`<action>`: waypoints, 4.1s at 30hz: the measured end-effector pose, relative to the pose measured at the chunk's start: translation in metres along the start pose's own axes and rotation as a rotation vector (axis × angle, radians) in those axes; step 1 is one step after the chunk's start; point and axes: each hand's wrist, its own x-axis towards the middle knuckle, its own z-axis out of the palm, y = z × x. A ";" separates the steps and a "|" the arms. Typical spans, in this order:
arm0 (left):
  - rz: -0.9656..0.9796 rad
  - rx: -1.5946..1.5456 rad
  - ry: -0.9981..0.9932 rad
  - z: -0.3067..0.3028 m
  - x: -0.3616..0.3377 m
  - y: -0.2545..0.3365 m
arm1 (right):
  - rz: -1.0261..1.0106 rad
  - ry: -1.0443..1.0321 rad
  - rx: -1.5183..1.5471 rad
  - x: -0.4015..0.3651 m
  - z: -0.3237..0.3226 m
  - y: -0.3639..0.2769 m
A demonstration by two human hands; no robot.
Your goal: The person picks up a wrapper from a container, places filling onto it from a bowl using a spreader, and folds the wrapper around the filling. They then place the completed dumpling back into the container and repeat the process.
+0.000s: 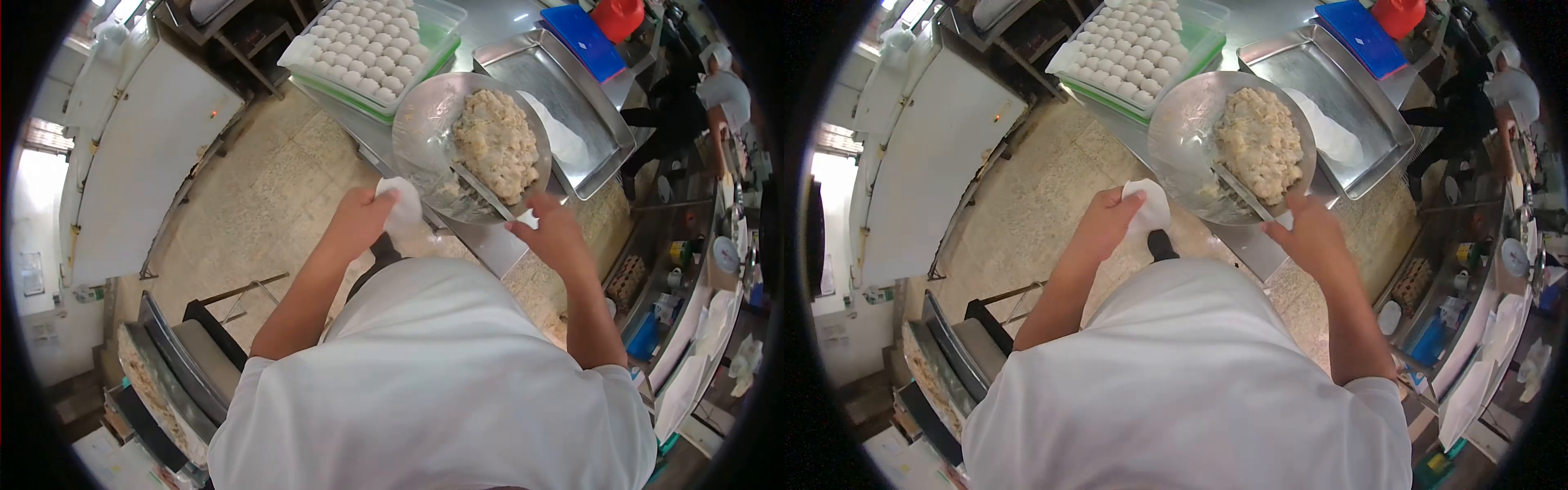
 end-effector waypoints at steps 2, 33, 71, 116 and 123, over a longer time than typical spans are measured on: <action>-0.034 0.551 0.194 0.010 -0.002 -0.001 | -0.079 0.006 0.099 -0.004 0.020 0.009; 0.004 -0.235 0.176 0.044 -0.018 -0.055 | -0.255 -0.157 -0.191 -0.041 -0.006 0.008; 0.000 -0.644 0.086 0.070 0.024 -0.043 | -0.079 -0.328 0.431 -0.049 0.000 0.013; 0.055 -0.709 -0.113 0.077 -0.036 -0.001 | -0.425 0.221 -0.018 -0.019 0.034 0.000; 0.124 -0.828 -0.123 0.079 -0.037 -0.003 | -0.628 0.336 0.349 -0.031 0.070 -0.035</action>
